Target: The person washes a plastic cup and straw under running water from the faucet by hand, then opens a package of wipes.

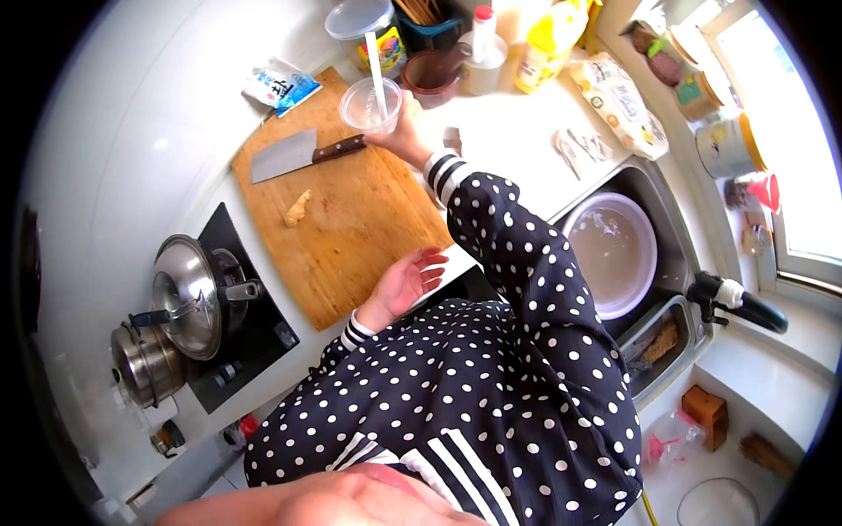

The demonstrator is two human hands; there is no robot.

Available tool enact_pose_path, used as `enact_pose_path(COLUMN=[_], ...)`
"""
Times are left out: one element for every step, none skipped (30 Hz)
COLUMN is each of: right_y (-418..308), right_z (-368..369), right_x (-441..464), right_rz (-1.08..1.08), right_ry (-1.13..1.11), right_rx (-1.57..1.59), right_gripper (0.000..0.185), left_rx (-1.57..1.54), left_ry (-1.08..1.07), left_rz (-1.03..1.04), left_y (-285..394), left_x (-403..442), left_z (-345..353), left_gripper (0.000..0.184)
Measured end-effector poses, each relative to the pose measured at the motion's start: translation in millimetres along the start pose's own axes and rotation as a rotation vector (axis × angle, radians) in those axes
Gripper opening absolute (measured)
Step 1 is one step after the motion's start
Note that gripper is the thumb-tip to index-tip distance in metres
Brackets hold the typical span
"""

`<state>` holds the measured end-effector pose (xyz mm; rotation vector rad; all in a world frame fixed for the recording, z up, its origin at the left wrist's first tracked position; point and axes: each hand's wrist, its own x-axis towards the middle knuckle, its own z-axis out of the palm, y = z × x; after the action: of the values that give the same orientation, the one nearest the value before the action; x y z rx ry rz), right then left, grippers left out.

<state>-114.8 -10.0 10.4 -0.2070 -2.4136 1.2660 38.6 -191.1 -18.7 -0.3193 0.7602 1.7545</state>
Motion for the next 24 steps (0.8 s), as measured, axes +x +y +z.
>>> enact_pose_path(right_y=[-1.9, -4.7, -4.3, -5.4, -7.1, -9.5, -14.6, -17.8, -19.9, -13.8, -6.5, -9.7, -13.9, -14.0, -16.7, -20.1, -21.7, -22.1, -13.5, -11.4, -6.3, -1.3, 20.0, 47.7], right_z=[6.3, 11.6, 22.6, 33.6, 42.0, 51.2, 57.3, 66.2, 76.0, 90.9, 104.2, 105.4, 105.6, 107.0, 102.7, 94.8, 86.1, 78.9, 74.2, 61.0, 40.8, 13.2, -2.2, -14.1], right_x=[11.7, 23.5, 35.1, 47.2, 56.5, 65.7, 74.6, 79.9, 83.5, 90.5, 92.7, 89.6, 87.7, 87.7, 86.3, 83.1, 77.3, 71.4, 62.7, 49.6, 34.4, 19.1, 2.0, -19.2], right_rz=[0.000, -0.003, 0.025, 0.005, -0.016, -0.028, 0.020, -0.065, 0.021, 0.019, 0.053, 0.053, 0.082, 0.100, 0.109, 0.117, 0.124, 0.130, 0.088, 0.038, 0.048, 0.059, 0.111, 0.157], right_ry=[-0.023, -0.044, -0.058, -0.053, -0.044, -0.034, -0.098, -0.061, -0.092, -0.126, -0.158, -0.168, -0.154, -0.172, -0.198, -0.227, -0.214, -0.204, -0.181, -0.108, -0.144, -0.178, -0.044, 0.090], right_rx=[0.018, 0.036, 0.054, 0.076, 0.095, 0.111, 0.087, 0.074, 0.055, 0.030, 0.012, 0.011, 0.041, 0.057, 0.042, 0.030, 0.022, 0.016, 0.037, 0.065, 0.111, 0.156, 0.244, 0.333], right_gripper=[0.079, 0.079, 0.080, 0.080, 0.081, 0.082, 0.083, 0.085, 0.081, 0.078, 0.079, 0.084, 0.086, 0.085, 0.086, 0.087, 0.088, 0.089, 0.088, 0.071, 0.060, 0.049, 0.039, 0.029], left_rx=[0.003, 0.010, 0.012, 0.020, 0.030, 0.039, 0.050, 0.038, 0.049, 0.061, 0.058, 0.053, 0.043, 0.054, 0.064, 0.075, 0.086, 0.117, 0.149, 0.181, 0.216, 0.252, 0.289, 0.325], left_ry=[0.006, 0.010, 0.018, 0.025, 0.033, 0.042, 0.048, 0.046, 0.068, 0.084, 0.081, 0.080, 0.080, 0.090, 0.100, 0.112, 0.113, 0.110, 0.107, 0.101, 0.131, 0.114, 0.097, 0.080], left_rz=[0.012, 0.024, 0.030, 0.030, 0.033, 0.025, 0.039, 0.042, 0.052, 0.060, 0.063, 0.067, 0.071, 0.067, 0.068, 0.071, 0.072, 0.083, 0.094, 0.106, 0.128, 0.140, 0.152, 0.167], left_y=[3.3, 7.0, 9.4, 12.5, 13.6, 17.1, 20.0, 23.3, 25.8, 27.7, 29.7, 30.5, 32.3, 34.1, 36.5, 39.4, 42.9, 45.0, 46.6, 47.7, 49.4, 50.6, 52.3, 54.1], left_x=[-3.1, -5.8, -7.9, -10.2, -10.8, -12.2, -13.1, -13.8, -14.7, -13.9, -13.7, -14.0, -15.3, -16.6, -18.2, -19.3, -20.6, -20.1, -18.8, -17.4, -16.1, -13.1, -9.6, -5.4], left_z=[-5.9, -11.2, -15.3, -17.3, -16.9, -16.6, -15.6, -14.7, -14.7, -14.5, -15.2, -15.8, -16.5, -15.9, -14.0, -10.4, -3.8, 0.7, 5.1, 11.2, 22.1, 29.4, 35.5, 42.0], left_gripper=[0.034, 0.034, 0.033, 0.033, 0.032, 0.032, 0.032, 0.031, 0.031, 0.031, 0.031, 0.031, 0.031, 0.031, 0.032, 0.032, 0.031, 0.031, 0.031, 0.030, 0.028, 0.027, 0.026, 0.025])
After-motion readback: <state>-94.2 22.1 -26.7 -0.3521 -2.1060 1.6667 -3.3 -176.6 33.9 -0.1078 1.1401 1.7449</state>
